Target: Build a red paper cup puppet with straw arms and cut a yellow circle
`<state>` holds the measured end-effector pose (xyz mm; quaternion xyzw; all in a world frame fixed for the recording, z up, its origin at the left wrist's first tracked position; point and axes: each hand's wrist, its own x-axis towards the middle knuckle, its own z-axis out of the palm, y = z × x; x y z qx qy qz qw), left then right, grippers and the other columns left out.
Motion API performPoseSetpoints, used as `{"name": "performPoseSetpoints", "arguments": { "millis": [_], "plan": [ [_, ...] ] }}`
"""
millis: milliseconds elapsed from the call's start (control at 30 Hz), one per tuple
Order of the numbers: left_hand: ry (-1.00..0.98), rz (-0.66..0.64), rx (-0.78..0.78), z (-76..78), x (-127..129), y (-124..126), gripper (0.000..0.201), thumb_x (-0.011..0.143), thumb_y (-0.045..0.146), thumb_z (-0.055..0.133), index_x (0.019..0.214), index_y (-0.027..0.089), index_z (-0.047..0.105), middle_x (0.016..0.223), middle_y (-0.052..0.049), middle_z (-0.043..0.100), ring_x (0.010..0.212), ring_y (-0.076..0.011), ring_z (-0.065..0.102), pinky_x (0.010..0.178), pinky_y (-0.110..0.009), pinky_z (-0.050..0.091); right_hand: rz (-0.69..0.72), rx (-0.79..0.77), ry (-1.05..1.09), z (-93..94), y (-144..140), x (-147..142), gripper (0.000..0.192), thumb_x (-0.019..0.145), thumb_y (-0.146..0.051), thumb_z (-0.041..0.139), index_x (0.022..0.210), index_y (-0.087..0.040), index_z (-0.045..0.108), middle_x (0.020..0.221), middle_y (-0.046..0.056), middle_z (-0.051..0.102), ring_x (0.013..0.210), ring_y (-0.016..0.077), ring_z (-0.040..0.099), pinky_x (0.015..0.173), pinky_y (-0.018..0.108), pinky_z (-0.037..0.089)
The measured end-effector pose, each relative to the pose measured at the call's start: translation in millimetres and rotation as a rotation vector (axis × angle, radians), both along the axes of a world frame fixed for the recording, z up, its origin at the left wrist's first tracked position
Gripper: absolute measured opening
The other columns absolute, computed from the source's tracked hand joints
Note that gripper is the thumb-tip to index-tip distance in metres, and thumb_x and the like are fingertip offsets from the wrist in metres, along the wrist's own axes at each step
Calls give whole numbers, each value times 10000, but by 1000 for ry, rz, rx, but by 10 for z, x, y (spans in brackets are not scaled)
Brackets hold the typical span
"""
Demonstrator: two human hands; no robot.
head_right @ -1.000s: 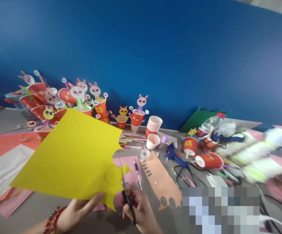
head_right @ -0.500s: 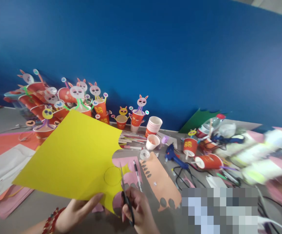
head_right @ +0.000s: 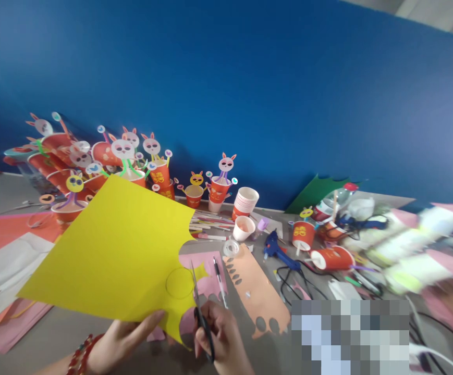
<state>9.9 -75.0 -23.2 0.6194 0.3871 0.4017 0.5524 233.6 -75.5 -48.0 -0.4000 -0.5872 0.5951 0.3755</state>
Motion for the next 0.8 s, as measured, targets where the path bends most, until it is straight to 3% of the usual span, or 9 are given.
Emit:
{"name": "performPoseSetpoints", "arguments": {
  "millis": [200, 400, 633, 800],
  "plan": [
    [-19, -29, -23, 5, 7, 3, 329, 959, 387, 512, 937, 237, 805, 976, -16, 808, 837, -188, 771, 855, -196, 583, -12, -38, 5, -31, -13, -6, 665, 727, -843, 538, 745, -179, 511, 504, -14, 532, 401, 79, 407, 446, 215, 273],
    [34, 92, -9, -40, -11, -10, 271, 906, 389, 593, 952, 214, 795, 989, -30, 807, 904, -197, 760, 886, -187, 568, -48, -47, -49, -31, -22, 3, 662, 705, -857, 543, 707, -199, 474, 463, -28, 506, 389, 86, 410, 448, 222, 291],
    [39, 73, -51, -10, -20, 11, 320, 904, 435, 577, 960, 200, 786, 992, -49, 807, 918, -216, 757, 877, -214, 579, -66, -85, -47, 18, -22, -17, 674, 676, -875, 546, 679, -208, 453, 458, -38, 483, 386, 75, 370, 443, 224, 265],
    [12, 45, -77, 8, -29, 19, 362, 901, 469, 573, 828, 184, 784, 902, -56, 816, 815, -206, 761, 800, -200, 594, -51, -65, -81, 22, -23, -1, 690, 676, -887, 524, 684, -201, 461, 440, -36, 479, 382, 74, 369, 443, 226, 248]
  ]
}}
